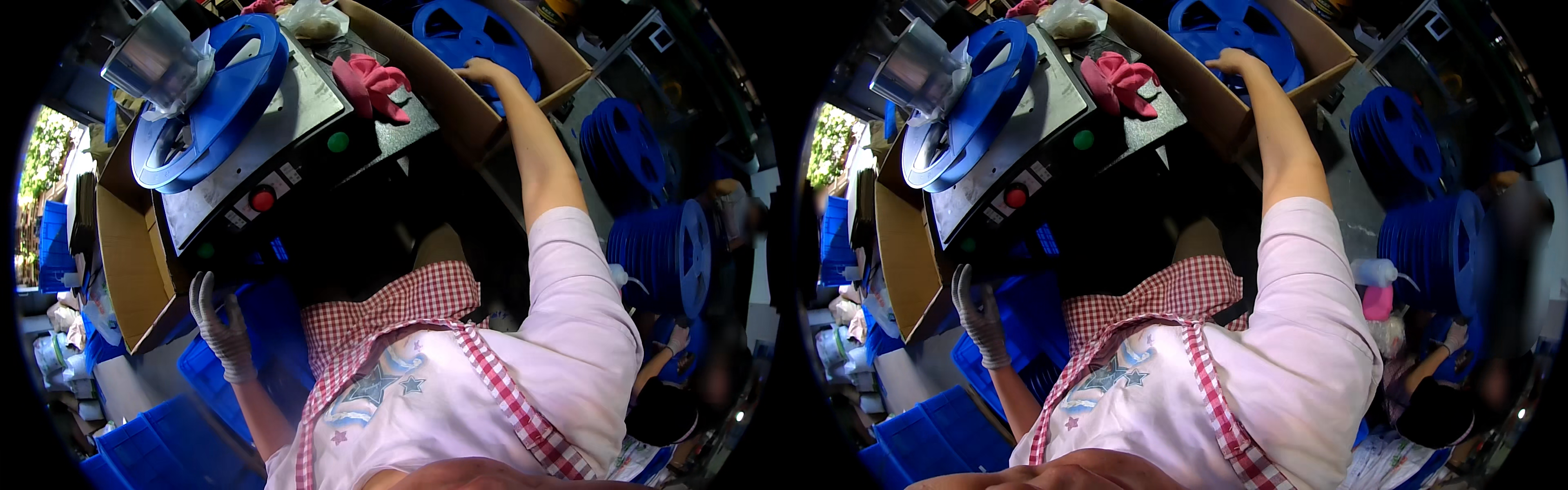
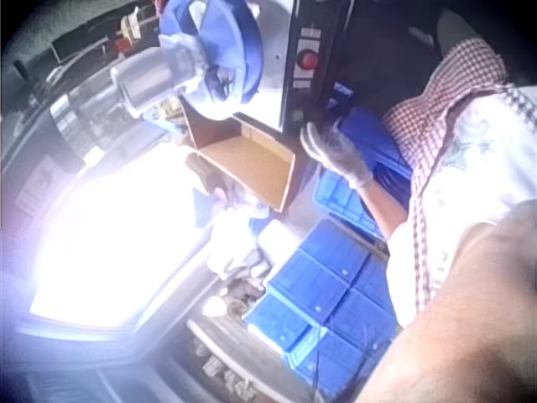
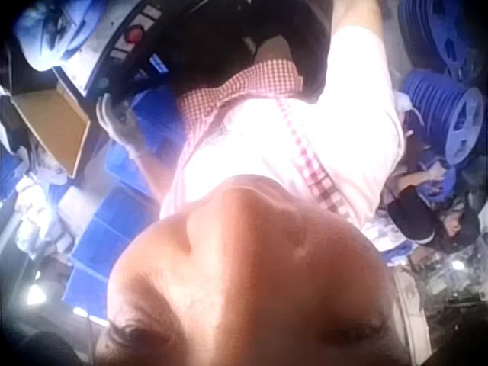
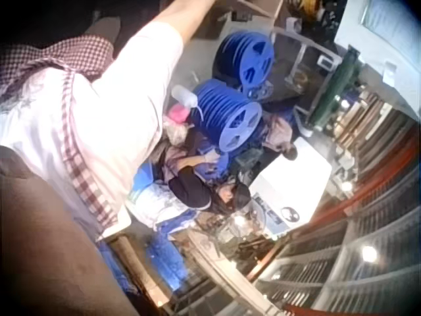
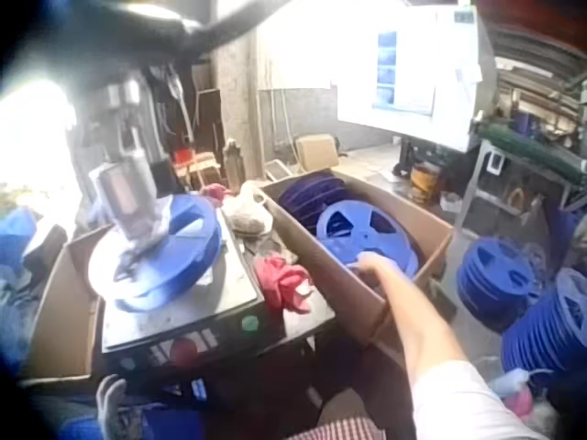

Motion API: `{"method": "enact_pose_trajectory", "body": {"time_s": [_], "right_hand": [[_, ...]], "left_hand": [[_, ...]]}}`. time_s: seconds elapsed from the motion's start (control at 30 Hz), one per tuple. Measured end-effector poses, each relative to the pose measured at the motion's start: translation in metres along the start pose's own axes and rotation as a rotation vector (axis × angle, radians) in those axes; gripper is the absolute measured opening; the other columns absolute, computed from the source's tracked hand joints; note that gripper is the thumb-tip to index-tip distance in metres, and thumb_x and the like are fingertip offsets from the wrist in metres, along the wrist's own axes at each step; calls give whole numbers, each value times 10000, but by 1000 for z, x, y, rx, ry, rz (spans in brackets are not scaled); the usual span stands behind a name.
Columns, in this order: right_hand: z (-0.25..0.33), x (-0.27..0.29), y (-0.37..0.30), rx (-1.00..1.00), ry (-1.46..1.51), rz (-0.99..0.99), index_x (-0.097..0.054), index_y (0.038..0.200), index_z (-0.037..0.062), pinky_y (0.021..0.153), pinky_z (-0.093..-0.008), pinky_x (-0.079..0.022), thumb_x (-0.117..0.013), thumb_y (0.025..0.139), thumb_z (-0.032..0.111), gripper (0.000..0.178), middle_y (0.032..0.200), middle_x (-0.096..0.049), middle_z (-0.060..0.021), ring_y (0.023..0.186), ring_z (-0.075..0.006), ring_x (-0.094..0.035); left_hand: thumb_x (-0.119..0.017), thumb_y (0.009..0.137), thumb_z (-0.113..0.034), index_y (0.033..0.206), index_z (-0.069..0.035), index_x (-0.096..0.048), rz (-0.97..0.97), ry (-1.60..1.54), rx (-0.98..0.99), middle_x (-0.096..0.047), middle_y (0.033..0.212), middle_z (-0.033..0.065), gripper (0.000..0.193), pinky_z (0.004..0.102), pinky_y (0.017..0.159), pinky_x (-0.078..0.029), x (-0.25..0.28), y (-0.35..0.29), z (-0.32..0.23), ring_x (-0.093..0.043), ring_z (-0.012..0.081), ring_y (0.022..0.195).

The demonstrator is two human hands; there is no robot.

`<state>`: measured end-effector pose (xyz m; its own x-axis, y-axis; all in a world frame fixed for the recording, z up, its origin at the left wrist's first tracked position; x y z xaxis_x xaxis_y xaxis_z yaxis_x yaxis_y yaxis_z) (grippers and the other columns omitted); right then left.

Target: The person repeatedly picks up blue plastic fan blades from a bin and places them onto a machine. They then press a button on the machine's control panel, seemingly to process or secure the blades. The person continues this cycle of picking, placing, and pressing the button throughout the video.

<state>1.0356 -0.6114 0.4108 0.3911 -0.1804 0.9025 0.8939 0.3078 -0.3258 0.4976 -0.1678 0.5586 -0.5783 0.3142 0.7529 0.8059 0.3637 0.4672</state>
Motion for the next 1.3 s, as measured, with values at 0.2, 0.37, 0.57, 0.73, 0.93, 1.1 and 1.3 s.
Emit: {"method": "enact_pose_trajectory", "body": {"time_s": [0.2,0.37,0.57,0.73,0.93,1.1,1.3], "right_hand": [[-15,-35,0,-175,-517,170,-359,1362,-4,1058,-456,-312,-505,854,409,671,1377,-425,-228,1283,-387,-394],[16,45,-74,-238,-19,-315,-398,1316,-17,1008,-492,-379,-648,717,331,737,1292,-476,-292,1214,-390,-472],[-87,134,-55,-116,163,-826,-711,811,117,748,-398,-475,-560,823,403,324,841,-694,-91,872,-317,-641],[-26,168,-64,69,401,-1131,-604,1092,-6,793,-432,-463,-522,893,370,433,938,-621,-289,896,-393,-609],[140,214,-52,417,-1,-1440,-623,922,31,664,-478,-495,-470,899,191,223,800,-627,-230,737,-388,-625],[195,226,49,440,-261,-1229,-598,935,32,768,-419,-499,-408,873,70,203,907,-630,-195,892,-341,-611],[178,212,180,473,-406,-1035,-506,1263,129,966,-383,-411,-471,823,13,457,1229,-561,-106,1168,-276,-500]], "left_hand": [[-556,845,34,1264,-99,-529,65,-163,94,-457,1316,150,441,324,849,-510,-13,4,-3,-550,255,1073],[-526,846,19,1242,-114,-560,61,-113,45,-485,1328,115,419,272,806,-487,-16,-2,6,-540,214,1097],[-539,829,55,1208,-100,-571,84,-124,37,-494,1281,154,411,323,868,-493,-21,3,2,-541,277,1105],[-524,849,41,1186,-91,-582,51,-71,-9,-510,1280,137,367,309,844,-488,-20,5,-1,-543,259,1114],[-527,828,60,1141,-88,-588,40,-28,13,-534,1244,154,352,367,937,-439,-22,6,4,-516,312,1157],[-540,795,60,1117,-75,-584,30,68,34,-554,1207,166,352,417,985,-399,-21,17,2,-501,356,1168],[-521,848,6,1085,-71,-592,18,201,116,-564,1170,177,259,421,956,-418,-13,21,9,-516,359,1141]]}}
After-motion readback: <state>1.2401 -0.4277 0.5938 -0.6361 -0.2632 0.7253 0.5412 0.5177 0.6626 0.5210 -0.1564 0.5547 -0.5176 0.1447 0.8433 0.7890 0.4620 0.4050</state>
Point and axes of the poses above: each hand's wrist, its own y-axis towards the middle knuckle, its own x-axis out of the back of the hand, z = x × y, the point moved 8 cm from there along y, towards the middle knuckle
